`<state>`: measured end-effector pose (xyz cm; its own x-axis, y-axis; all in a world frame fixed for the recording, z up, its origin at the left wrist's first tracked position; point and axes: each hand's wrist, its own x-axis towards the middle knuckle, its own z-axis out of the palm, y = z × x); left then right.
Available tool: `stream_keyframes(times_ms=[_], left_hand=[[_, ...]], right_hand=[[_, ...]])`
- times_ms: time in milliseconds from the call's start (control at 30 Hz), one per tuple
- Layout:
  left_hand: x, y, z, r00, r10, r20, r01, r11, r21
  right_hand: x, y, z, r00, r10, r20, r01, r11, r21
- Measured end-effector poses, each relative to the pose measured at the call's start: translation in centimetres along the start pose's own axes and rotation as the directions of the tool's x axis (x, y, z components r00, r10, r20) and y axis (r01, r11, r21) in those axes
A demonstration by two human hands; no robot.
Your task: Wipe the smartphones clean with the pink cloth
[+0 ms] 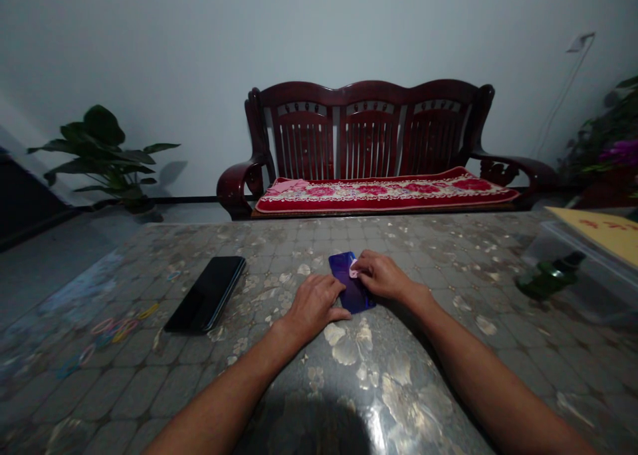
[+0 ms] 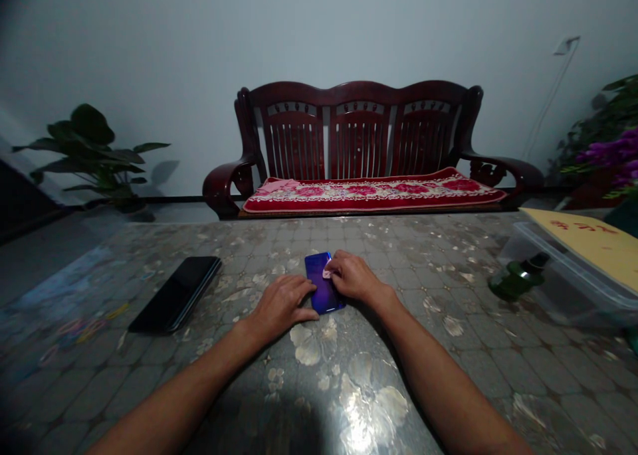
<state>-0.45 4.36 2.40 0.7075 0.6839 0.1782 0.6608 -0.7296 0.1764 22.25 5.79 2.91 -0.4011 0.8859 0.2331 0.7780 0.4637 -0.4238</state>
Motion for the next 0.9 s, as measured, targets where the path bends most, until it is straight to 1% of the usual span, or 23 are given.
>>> stream_keyframes(times_ms=[133,267,333,400,533,600,700,767,833,900], left_hand=[[0.0,0.0,0.2,0.999,-0.005,-0.033,0.005,1.0,0.001],[-0.1,0.2,0.2,0.999,-0.007,-0.049,0.006,1.0,-0.02],[-0.1,0.2,0.2,0.998,-0.019,-0.053,0.017,0.999,-0.04],[-0.1,0.2,0.3,0.998,-0.027,-0.06,0.023,0.997,-0.068],[-0.1,0.2,0.6,0.997,-0.026,-0.074,0.018,0.995,-0.1],[-0.1,0.1,0.6,0.997,-0.021,-0.074,0.013,0.994,-0.108],[-0.1,0.1,0.6,0.998,-0.017,-0.06,0.01,0.993,-0.115],[-0.1,0.0,0.5,0.998,-0.018,-0.053,0.012,0.994,-0.107],[0.0,0.0,0.4,0.999,-0.018,-0.049,0.013,0.995,-0.101],[0.0,0.0,0.4,0.999,-0.017,-0.043,0.012,0.994,-0.104]], right_hand=[[0.3,0.0,0.2,0.998,-0.056,0.003,0.055,0.997,0.057],[0.5,0.2,0.2,0.999,-0.052,-0.003,0.052,0.996,0.065],[0.4,0.3,-0.1,0.999,-0.029,0.015,0.028,0.998,0.055],[0.4,0.5,-0.5,0.998,0.014,0.069,-0.019,0.998,0.063],[0.3,1.0,-1.2,0.977,0.104,0.186,-0.132,0.98,0.147],[0.3,1.0,-1.1,0.981,0.098,0.17,-0.123,0.982,0.143],[0.4,0.7,-0.5,0.996,0.056,0.072,-0.061,0.995,0.075],[0.4,0.4,0.0,0.999,0.047,0.025,-0.048,0.998,0.044],[0.4,0.2,0.2,0.999,0.052,0.014,-0.052,0.998,0.034],[0.4,0.1,-0.1,0.997,0.066,0.035,-0.067,0.997,0.028]])
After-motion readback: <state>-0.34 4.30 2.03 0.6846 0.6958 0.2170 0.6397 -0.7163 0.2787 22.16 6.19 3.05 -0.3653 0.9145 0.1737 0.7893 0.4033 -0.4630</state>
